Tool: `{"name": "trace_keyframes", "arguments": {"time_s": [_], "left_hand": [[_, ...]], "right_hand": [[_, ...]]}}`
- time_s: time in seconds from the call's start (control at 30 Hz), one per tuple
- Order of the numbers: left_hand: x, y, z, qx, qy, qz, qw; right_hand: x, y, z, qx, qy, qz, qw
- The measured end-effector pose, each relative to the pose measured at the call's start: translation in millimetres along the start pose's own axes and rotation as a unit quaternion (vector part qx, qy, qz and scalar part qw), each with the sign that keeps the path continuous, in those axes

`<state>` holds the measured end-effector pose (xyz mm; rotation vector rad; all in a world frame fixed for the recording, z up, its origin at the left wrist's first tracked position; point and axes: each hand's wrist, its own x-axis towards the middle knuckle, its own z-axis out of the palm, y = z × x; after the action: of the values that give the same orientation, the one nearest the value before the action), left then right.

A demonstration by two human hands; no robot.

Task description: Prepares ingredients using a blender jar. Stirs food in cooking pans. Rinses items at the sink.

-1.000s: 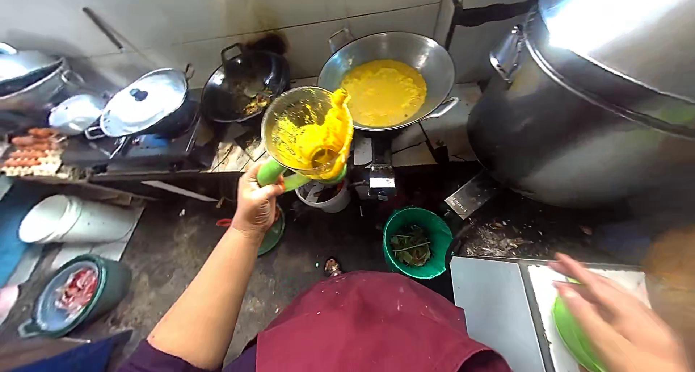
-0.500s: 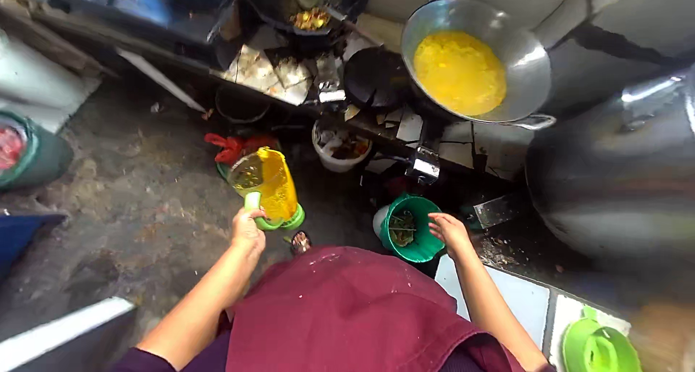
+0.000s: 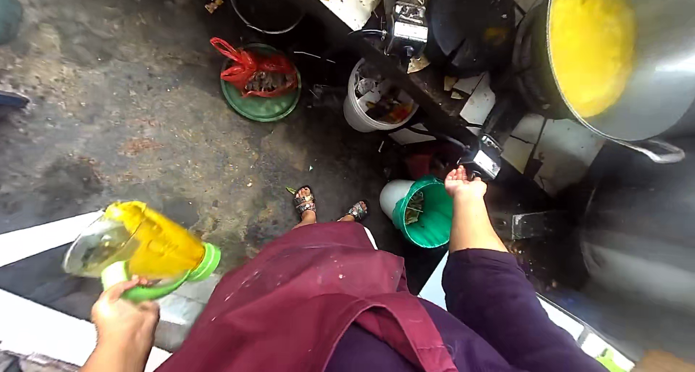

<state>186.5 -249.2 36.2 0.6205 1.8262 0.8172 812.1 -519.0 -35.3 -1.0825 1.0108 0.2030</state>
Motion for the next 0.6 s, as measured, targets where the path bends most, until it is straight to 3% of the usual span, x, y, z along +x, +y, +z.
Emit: {"name": "trace_keyframes", "arguments": {"time_s": [0.17, 0.37, 0.47, 0.6], "left_hand": [[-24.1, -5.1, -44.4, 0.055, 0.097, -0.01, 0.994], [-13.5, -57.9, -118.1, 0.045, 0.086, -0.045, 0.994], [-24.6, -72.2, -113.1, -0.016, 0.109, -0.053, 0.992], [-57.6, -57.2, -57.4, -0.08, 0.128, -0.068, 0.986]], "right_hand": [[12.8, 4.9, 1.5, 0.132, 0.024, -0.022, 0.991], [14.4, 1.8, 7.0, 0.221, 0.007, -0.009, 0.975], [14.8, 1.1, 7.4, 0.232, 0.012, -0.004, 0.973], [20.9, -3.4, 3.5, 0.261, 0.006, 0.018, 0.965]]}}
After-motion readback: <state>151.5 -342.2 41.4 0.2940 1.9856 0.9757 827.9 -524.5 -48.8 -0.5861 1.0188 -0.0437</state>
